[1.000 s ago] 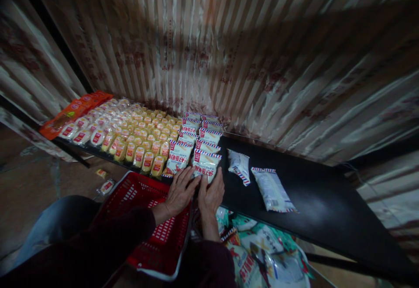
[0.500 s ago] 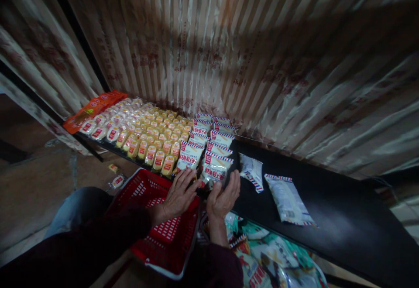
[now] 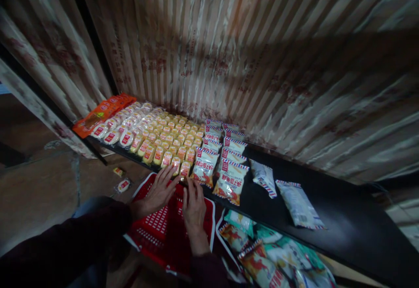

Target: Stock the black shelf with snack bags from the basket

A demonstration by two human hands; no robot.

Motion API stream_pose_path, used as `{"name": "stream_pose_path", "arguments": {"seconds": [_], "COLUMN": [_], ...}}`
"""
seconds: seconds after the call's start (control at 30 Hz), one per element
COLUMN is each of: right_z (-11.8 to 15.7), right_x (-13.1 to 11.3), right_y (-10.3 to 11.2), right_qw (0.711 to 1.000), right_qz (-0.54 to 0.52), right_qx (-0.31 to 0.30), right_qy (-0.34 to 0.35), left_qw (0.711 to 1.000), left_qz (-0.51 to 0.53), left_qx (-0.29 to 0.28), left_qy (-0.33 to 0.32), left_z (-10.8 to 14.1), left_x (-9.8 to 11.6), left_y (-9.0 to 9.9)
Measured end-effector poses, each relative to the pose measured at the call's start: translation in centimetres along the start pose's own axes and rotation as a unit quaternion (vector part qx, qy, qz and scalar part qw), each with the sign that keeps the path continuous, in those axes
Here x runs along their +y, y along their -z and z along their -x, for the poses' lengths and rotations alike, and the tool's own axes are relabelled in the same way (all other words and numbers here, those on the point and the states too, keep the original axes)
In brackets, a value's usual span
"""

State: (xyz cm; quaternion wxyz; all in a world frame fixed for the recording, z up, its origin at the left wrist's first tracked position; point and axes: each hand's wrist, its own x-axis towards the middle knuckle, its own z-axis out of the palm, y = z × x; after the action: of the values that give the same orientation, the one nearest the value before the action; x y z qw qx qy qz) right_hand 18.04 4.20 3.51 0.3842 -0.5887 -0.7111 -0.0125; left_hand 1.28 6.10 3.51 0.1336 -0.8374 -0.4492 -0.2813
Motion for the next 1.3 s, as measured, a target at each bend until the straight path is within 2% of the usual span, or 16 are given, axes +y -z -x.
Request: {"name": "stream_pose_path", "arguments": {"seconds": [0.2, 0.4, 0.67, 1.1, 1.3], "right_z": [-0.6, -0.7, -0.9, -1.1, -1.1], "right_x": [-1.1, -1.5, -1.6, -0.9, -0.4], "right_y": [-1.9, -1.6, -2.1, -2.6, -3.2], "right_qw": [0.999, 0.998, 0.997, 1.000, 1.000], "right_qz": [0.014, 0.042, 0.036, -0.008, -0.018], "right_qx": [-0.020, -0.029, -0.019, 0.000, -0.011], "right_qy": [-0.033, -0.045, -0.068, -0.030, -0.013], "left_qw": [0.999, 0.998, 0.998, 0.999, 0.999], "left_qz": [0.028, 0.058, 0.053, 0.044, 0.034], "left_qx": [-0.003, 0.014, -0.005, 0.021, 0.019], "left_qy": [0.021, 0.017, -0.016, 0.008, 0.025], "left_z": [-0.1, -1.2, -1.4, -2.7, -3.0], "left_x": [-0.4, -1.4, -0.8, -0.4, -0.5], "left_y": [-0.4, -0.4, -1.1, -2.2, -2.7]}}
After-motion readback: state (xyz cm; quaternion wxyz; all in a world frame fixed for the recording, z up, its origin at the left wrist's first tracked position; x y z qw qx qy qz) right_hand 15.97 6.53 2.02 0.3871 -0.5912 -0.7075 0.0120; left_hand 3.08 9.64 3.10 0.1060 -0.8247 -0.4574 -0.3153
